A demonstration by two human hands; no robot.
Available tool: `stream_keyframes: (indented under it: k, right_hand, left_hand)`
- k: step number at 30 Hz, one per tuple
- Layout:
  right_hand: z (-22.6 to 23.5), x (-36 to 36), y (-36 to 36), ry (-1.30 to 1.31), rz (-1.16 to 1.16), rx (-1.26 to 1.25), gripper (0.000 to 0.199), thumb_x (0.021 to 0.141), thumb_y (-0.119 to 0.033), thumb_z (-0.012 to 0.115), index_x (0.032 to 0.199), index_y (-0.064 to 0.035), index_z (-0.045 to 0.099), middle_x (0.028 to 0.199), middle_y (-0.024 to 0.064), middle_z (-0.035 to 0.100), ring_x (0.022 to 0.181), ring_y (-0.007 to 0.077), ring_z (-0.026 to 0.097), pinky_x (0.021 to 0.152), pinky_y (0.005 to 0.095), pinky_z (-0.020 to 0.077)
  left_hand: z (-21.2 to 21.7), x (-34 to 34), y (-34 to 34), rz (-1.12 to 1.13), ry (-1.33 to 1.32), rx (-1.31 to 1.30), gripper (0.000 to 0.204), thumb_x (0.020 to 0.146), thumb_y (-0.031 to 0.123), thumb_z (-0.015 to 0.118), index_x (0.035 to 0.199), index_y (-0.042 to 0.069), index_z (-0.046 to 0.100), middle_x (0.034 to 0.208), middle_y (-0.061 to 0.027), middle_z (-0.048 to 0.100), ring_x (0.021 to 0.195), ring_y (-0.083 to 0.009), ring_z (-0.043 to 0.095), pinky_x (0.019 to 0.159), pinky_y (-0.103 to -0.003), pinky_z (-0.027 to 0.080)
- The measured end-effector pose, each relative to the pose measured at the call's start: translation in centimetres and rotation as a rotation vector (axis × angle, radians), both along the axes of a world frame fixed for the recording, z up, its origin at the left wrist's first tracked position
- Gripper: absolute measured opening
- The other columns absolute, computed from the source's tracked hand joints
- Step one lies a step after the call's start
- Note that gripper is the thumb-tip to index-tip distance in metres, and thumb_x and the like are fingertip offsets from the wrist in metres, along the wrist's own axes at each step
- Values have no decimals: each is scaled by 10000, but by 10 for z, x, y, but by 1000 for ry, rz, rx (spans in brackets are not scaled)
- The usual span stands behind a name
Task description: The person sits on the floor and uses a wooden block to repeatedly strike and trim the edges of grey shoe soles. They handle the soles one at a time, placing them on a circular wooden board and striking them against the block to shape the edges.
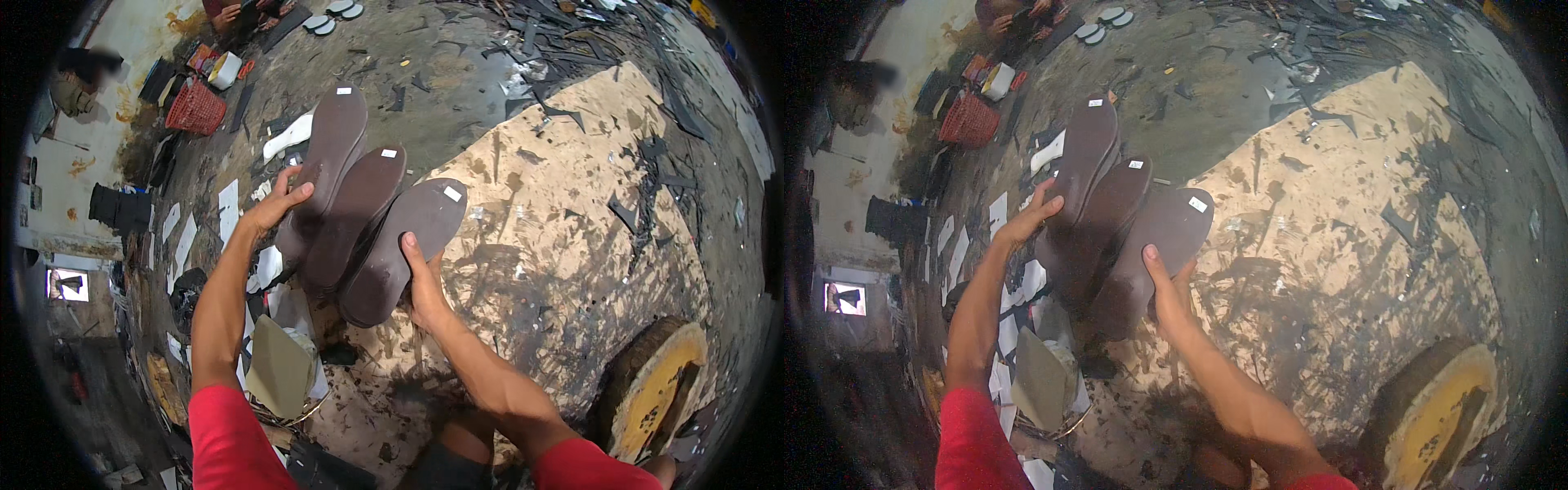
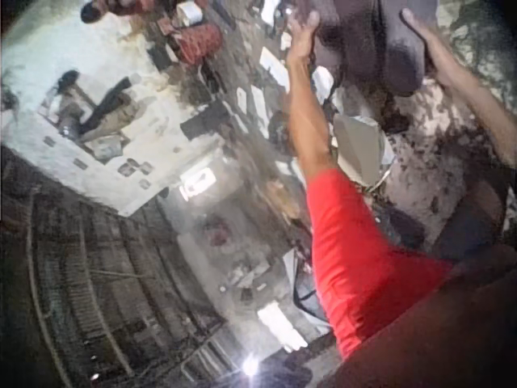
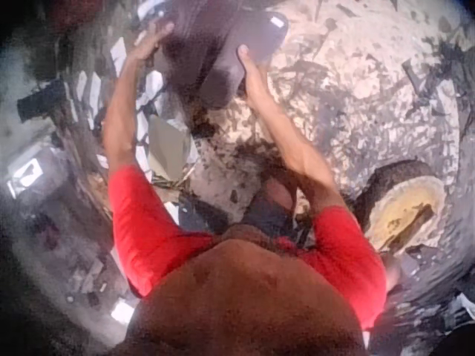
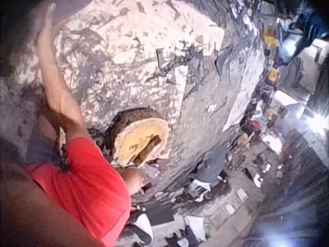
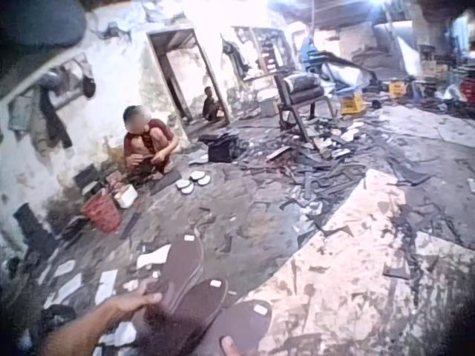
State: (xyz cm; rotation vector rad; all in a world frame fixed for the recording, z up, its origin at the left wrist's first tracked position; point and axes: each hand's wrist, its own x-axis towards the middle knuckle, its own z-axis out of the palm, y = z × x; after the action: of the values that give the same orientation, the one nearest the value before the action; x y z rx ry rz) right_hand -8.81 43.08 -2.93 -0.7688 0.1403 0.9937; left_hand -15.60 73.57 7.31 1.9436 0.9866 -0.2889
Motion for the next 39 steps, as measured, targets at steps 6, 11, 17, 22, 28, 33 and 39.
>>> stream_keyframes:
  k: [6, 11, 17, 22, 28, 33, 39]
  right_hand:
    - [-1, 11, -9, 67, -42, -18, 1006, 905, -537, 730, 1587, -97, 137, 1471, 201, 404, 1346, 336, 467, 1061, 506, 503]
    - [5, 25, -104, 167, -208, -24, 772, 907, -491, 711, 1446, -8, 440, 1255, 189, 595, 1160, 316, 609, 990, 476, 535]
    - [-6, 23, -292, 76, -347, -279, 907, 869, -473, 754, 1511, 17, 340, 1388, 239, 520, 1258, 346, 556, 1069, 479, 475]
    - [34, 54, -357, -685, -230, -1224, 1033, 837, -421, 805, 1558, 55, 238, 1487, 314, 418, 1398, 433, 421, 1179, 508, 348]
    - [136, 143, -527, -1617, 88, -1246, 737, 912, -286, 742, 1512, -47, 388, 1415, 297, 509, 1294, 484, 500, 1101, 531, 422]
    - [109, 81, -689, -1436, 44, -1613, 747, 845, -352, 800, 1439, -35, 475, 1385, 277, 528, 1276, 482, 510, 1083, 550, 424]
    - [42, -4, -725, -1231, -49, -1513, 850, 888, -210, 727, 1602, -106, 277, 1417, 318, 499, 1299, 482, 499, 1074, 541, 435]
  left_hand:
    - [-8, 8, -34, 51, -22, -38, 1311, 770, 828, 647, 1667, 98, 29, 1705, -236, 116, 1579, -367, 114, 1253, -524, 133]
    - [-2, 11, -115, -86, -54, -161, 1334, 757, 790, 705, 1656, 59, 43, 1665, -320, 146, 1557, -414, 175, 1248, -512, 179]
    - [-16, 43, -273, -320, -89, 57, 1321, 777, 735, 731, 1598, -105, 127, 1625, -370, 215, 1537, -452, 222, 1254, -500, 210]
    - [8, 76, -339, -303, -168, 295, 1174, 812, 595, 781, 1578, -97, 223, 1605, -361, 277, 1513, -457, 279, 1239, -496, 247]
    - [29, 66, -463, -501, -644, 694, 854, 854, 403, 789, 1564, 143, 392, 1575, -293, 372, 1468, -462, 350, 1194, -552, 302]
    - [16, 30, -544, -517, -91, 934, 886, 829, 430, 806, 1577, 276, 357, 1593, -289, 355, 1475, -455, 357, 1194, -566, 307]
    - [-14, 51, -521, -568, 59, 942, 993, 800, 428, 829, 1589, 132, 304, 1626, -317, 272, 1490, -467, 333, 1198, -556, 331]
